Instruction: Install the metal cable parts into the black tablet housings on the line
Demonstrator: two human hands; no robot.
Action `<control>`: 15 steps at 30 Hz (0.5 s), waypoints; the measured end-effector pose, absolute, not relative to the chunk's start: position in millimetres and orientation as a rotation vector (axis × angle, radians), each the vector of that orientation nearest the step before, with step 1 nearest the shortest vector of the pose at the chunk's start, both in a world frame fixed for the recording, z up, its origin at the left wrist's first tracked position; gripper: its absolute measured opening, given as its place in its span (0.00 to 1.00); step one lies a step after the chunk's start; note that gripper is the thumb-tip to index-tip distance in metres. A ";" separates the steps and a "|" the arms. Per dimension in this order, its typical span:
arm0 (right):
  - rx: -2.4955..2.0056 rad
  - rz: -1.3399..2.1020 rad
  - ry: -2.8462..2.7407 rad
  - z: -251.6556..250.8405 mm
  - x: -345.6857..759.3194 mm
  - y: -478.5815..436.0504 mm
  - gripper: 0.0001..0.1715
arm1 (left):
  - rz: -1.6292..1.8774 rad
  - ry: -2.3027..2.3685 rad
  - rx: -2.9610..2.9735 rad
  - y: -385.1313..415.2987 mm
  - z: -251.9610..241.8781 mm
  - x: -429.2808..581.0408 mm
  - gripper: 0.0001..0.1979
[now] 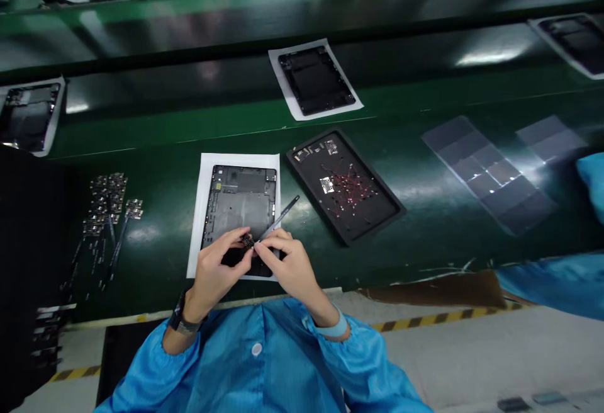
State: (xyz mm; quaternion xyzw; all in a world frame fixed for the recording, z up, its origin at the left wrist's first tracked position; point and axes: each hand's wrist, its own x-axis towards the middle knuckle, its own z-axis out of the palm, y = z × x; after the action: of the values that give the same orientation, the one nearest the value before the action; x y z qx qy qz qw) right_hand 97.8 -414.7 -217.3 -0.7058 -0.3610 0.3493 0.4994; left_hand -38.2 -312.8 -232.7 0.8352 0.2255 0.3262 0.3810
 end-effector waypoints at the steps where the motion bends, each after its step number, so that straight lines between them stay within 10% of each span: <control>1: -1.708 0.840 -0.870 -217.7 96.9 -415.1 0.20 | 0.842 0.568 2.154 -312.8 -233.0 -38.1 0.16; 15: -1.722 0.828 -0.902 -221.0 97.1 -416.2 0.18 | 0.997 0.564 2.354 -318.4 -236.3 -33.6 0.15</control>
State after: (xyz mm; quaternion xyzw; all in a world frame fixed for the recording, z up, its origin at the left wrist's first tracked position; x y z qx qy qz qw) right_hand 97.1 -416.2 -221.0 -0.7094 -0.3716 0.3414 0.4921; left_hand -33.6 -318.4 -236.3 0.8686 0.2081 0.3677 0.2590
